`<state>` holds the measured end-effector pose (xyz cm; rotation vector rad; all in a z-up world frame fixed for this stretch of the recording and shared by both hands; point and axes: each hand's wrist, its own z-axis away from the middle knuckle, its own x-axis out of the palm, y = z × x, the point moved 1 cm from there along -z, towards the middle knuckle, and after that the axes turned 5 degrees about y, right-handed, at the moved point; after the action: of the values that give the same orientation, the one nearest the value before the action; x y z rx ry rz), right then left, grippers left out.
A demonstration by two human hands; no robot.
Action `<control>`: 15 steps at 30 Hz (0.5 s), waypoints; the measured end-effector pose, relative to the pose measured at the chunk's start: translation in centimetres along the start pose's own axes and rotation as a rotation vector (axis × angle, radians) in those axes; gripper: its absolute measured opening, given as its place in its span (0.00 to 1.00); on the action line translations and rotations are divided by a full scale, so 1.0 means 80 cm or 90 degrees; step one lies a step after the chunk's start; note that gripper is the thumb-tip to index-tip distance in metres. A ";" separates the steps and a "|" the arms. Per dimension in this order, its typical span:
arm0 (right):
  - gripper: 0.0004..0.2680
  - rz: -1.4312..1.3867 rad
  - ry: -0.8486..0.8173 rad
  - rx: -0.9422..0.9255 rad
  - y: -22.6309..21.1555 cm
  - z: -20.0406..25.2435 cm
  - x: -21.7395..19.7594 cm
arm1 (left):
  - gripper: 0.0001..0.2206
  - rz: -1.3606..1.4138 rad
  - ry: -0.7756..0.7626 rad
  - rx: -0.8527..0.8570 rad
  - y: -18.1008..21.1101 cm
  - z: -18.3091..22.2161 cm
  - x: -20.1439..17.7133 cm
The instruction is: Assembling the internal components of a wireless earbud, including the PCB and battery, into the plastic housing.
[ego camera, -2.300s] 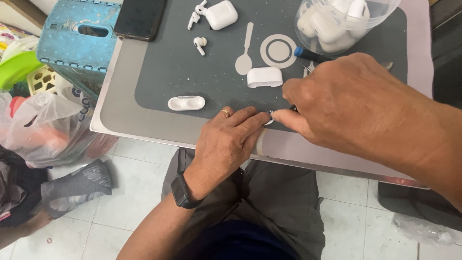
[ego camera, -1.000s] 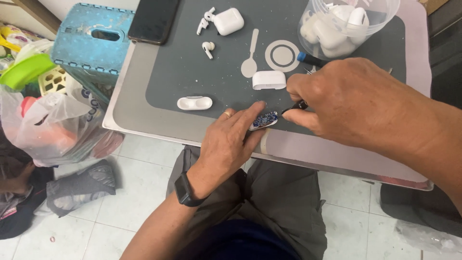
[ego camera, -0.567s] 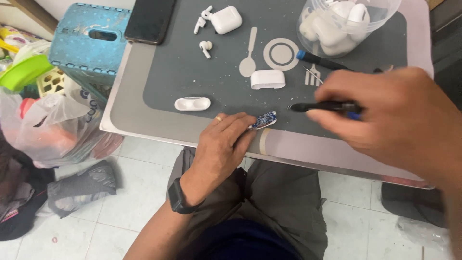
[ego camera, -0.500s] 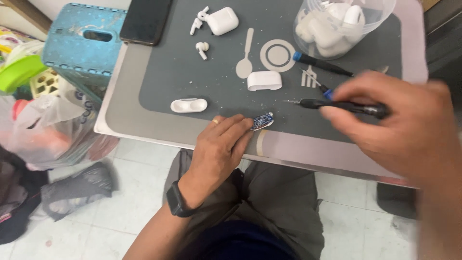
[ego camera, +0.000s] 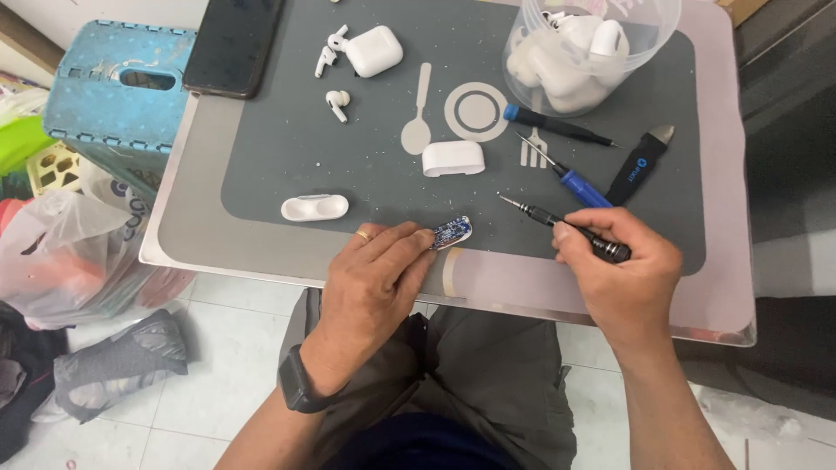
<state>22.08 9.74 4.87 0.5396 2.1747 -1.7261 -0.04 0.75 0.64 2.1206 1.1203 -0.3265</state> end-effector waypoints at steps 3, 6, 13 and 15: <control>0.01 -0.002 0.015 0.015 0.011 0.002 0.004 | 0.08 -0.004 -0.008 -0.006 -0.002 0.000 0.001; 0.01 0.001 0.053 -0.006 0.012 0.002 0.005 | 0.08 -0.002 -0.010 0.001 -0.003 0.002 0.003; 0.01 0.050 0.015 -0.016 0.017 0.001 0.006 | 0.08 -0.008 -0.013 -0.004 -0.002 0.002 0.001; 0.02 0.053 0.010 -0.024 0.017 0.002 0.006 | 0.09 -0.006 -0.017 -0.007 -0.002 0.002 0.001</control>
<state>22.33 9.95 3.43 0.6261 2.1593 -1.6392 -0.12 0.75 0.41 2.0962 1.1142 -0.3512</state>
